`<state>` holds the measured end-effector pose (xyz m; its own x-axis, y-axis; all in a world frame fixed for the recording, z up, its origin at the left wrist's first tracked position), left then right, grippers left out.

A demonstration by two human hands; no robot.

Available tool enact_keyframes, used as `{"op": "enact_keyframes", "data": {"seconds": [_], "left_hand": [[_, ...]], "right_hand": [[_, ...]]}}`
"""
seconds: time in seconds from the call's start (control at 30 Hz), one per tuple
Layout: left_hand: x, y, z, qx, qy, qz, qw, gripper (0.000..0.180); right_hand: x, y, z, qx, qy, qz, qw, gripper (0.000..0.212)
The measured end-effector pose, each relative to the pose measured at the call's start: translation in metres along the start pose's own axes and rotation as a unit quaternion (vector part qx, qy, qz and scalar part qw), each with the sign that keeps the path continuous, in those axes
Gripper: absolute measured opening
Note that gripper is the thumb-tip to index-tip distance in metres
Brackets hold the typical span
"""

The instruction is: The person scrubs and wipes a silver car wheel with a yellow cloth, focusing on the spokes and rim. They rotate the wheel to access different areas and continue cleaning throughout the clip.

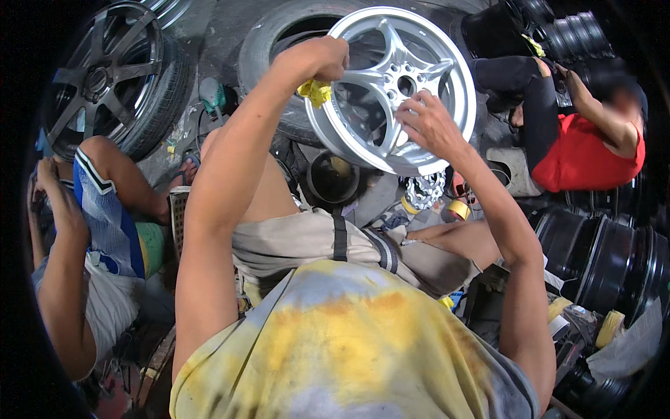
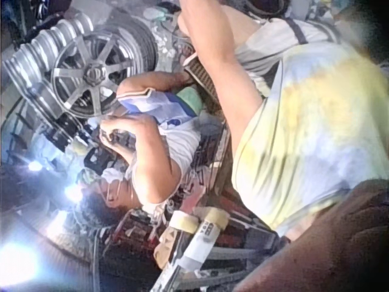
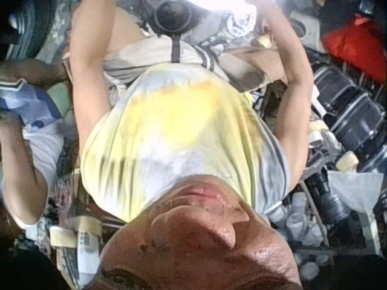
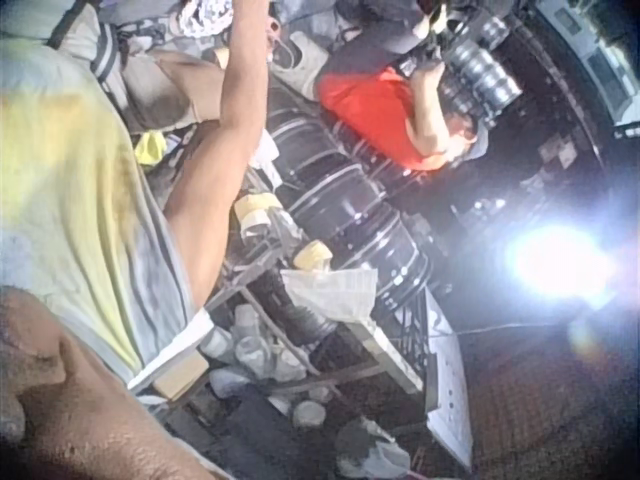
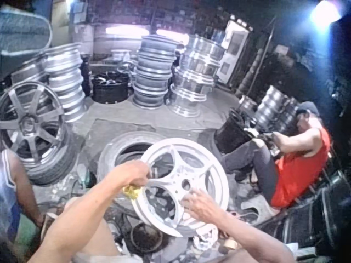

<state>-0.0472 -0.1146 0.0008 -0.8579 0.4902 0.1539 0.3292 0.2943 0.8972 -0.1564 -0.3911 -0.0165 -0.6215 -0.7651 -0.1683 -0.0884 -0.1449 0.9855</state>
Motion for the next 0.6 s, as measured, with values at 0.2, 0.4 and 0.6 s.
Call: {"op": "enact_keyframes", "data": {"seconds": [0.2, 0.4, 0.6], "left_hand": [[-0.001, 0.009, 0.001, 0.015, -0.003, -0.040, 0.999, 0.038], [-0.004, 0.009, 0.022, 0.034, -0.024, -0.089, 0.995, 0.038], [-0.001, 0.017, 0.007, 0.035, -0.001, -0.075, 0.997, 0.039]], "right_hand": [[-0.001, 0.003, -0.009, -0.074, 0.024, -0.020, 0.997, 0.020], [0.011, -0.007, 0.016, -0.062, 0.072, 0.045, 0.994, 0.021], [-0.005, -0.005, 0.013, 0.038, 0.073, 0.052, 0.995, 0.019]]}}
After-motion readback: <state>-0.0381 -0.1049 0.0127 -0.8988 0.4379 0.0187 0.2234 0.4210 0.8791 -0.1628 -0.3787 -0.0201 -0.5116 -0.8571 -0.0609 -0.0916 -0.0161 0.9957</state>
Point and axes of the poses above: each hand's wrist, its own x-axis away from the middle knuckle, its own y-axis out of the back of the hand, z = x × y, the point moved 1 cm from there along -x, towards the middle knuckle, and after that the axes turned 5 degrees about -z, right-handed, at the moved point
